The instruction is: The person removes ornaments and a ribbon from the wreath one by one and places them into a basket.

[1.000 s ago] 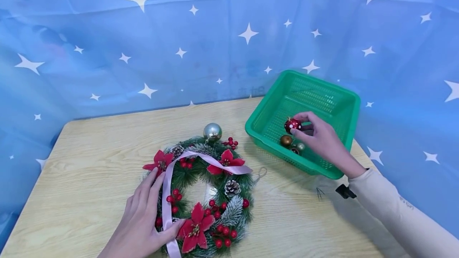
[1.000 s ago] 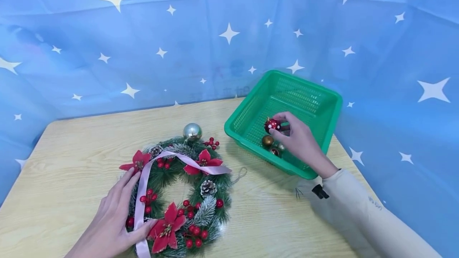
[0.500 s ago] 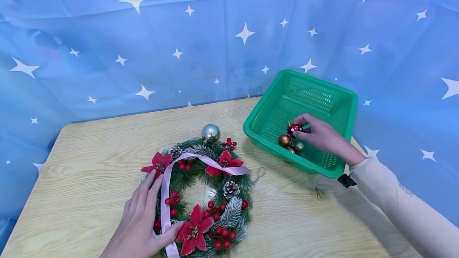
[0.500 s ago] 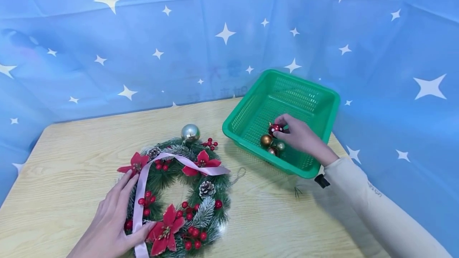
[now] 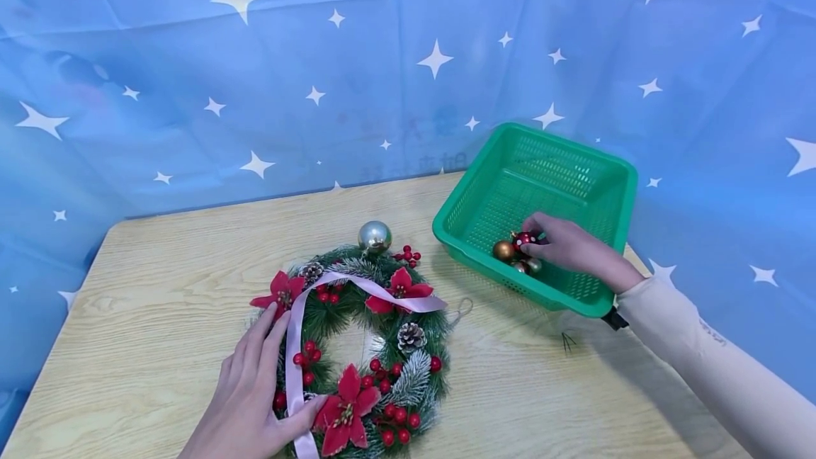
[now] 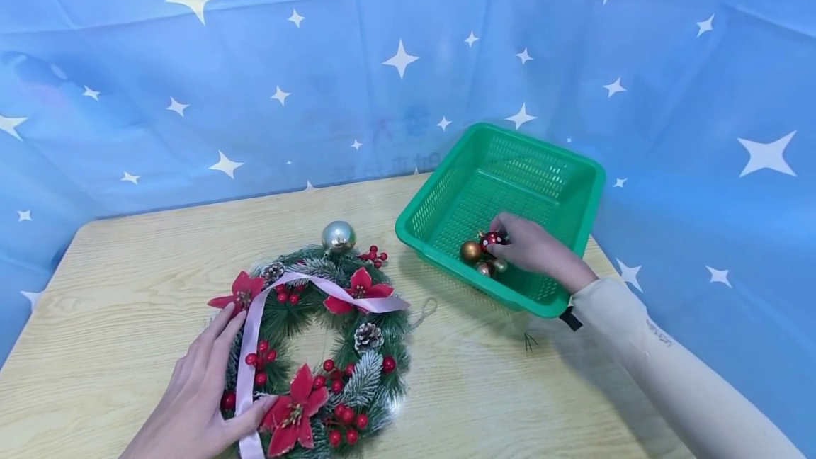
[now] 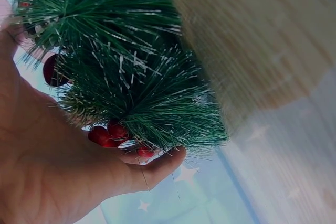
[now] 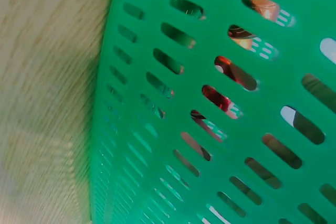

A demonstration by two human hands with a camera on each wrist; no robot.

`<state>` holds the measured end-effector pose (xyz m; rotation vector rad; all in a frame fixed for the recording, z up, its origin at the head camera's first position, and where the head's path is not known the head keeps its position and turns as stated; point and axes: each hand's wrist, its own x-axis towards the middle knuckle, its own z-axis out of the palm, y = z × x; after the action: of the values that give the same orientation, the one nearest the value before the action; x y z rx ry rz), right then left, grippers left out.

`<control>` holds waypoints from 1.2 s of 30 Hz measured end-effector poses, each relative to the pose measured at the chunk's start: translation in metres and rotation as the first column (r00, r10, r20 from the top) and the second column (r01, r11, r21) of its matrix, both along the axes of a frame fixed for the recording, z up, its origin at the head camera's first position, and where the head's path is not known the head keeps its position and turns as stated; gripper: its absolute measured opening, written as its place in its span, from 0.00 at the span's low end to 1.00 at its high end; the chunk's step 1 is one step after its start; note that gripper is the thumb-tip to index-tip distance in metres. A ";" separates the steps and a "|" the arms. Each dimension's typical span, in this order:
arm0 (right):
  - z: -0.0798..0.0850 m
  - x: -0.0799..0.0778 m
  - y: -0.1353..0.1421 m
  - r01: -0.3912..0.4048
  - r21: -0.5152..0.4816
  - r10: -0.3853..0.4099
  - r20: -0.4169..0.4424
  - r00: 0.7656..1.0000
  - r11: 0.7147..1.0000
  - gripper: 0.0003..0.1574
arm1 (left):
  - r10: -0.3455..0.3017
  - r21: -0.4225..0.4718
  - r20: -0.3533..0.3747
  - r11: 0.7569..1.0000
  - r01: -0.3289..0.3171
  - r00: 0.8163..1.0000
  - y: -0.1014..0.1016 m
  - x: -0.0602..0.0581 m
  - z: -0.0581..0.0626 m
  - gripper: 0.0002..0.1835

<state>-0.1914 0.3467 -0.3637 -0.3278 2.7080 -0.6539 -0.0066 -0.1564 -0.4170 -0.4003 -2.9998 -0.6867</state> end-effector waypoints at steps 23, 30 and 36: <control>0.006 0.003 -0.001 0.012 -0.020 -0.012 0.003 1.000 1.000 0.37 | 0.000 0.032 0.030 0.999 0.000 1.000 0.000 0.000 0.001 0.68; 0.008 0.005 -0.001 0.019 -0.062 -0.020 -0.022 1.000 0.998 0.36 | -0.007 0.046 0.012 0.999 0.007 1.000 -0.001 -0.001 0.000 0.68; 0.010 0.011 -0.001 0.001 -0.086 -0.007 -0.059 0.998 0.996 0.36 | -0.016 0.057 0.001 0.998 0.016 1.000 -0.001 -0.001 0.000 0.68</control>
<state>-0.1806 0.3460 -0.3536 -0.3689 2.7424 -0.7758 -0.0076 -0.1572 -0.4174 -0.4218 -2.9735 -0.7720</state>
